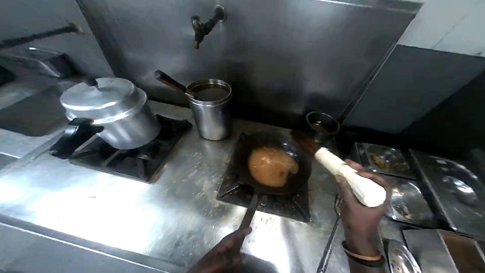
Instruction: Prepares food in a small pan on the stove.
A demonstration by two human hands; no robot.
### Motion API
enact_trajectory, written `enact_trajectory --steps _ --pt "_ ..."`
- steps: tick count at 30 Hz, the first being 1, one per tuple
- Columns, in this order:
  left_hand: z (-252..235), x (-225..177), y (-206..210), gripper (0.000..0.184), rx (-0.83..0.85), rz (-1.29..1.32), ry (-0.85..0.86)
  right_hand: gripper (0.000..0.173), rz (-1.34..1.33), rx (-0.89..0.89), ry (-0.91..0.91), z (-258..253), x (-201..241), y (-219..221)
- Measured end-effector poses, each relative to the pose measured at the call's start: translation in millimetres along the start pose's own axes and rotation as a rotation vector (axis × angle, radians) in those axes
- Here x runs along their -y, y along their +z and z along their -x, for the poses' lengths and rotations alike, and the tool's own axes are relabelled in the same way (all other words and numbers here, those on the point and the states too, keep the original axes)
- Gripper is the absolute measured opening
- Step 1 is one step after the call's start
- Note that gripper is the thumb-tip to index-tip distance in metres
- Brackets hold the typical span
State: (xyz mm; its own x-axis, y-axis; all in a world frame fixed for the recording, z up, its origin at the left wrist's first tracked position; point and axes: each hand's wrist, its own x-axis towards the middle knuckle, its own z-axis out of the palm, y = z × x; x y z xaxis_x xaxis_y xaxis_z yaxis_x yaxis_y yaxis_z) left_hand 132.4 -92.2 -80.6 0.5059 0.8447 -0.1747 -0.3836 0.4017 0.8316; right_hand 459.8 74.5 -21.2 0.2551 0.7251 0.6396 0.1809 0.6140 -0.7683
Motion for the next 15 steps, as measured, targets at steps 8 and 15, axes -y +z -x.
enact_trajectory --steps 8,15 --pt "-23.2 5.6 10.4 0.044 -0.312 0.263 -0.083 0.046 0.528 0.308 0.149 88.9 -75.0 -53.3" --pt "-35.2 23.9 2.6 0.048 -0.035 0.598 -0.100 0.064 0.878 0.775 0.278 167.6 -66.6 -76.1"
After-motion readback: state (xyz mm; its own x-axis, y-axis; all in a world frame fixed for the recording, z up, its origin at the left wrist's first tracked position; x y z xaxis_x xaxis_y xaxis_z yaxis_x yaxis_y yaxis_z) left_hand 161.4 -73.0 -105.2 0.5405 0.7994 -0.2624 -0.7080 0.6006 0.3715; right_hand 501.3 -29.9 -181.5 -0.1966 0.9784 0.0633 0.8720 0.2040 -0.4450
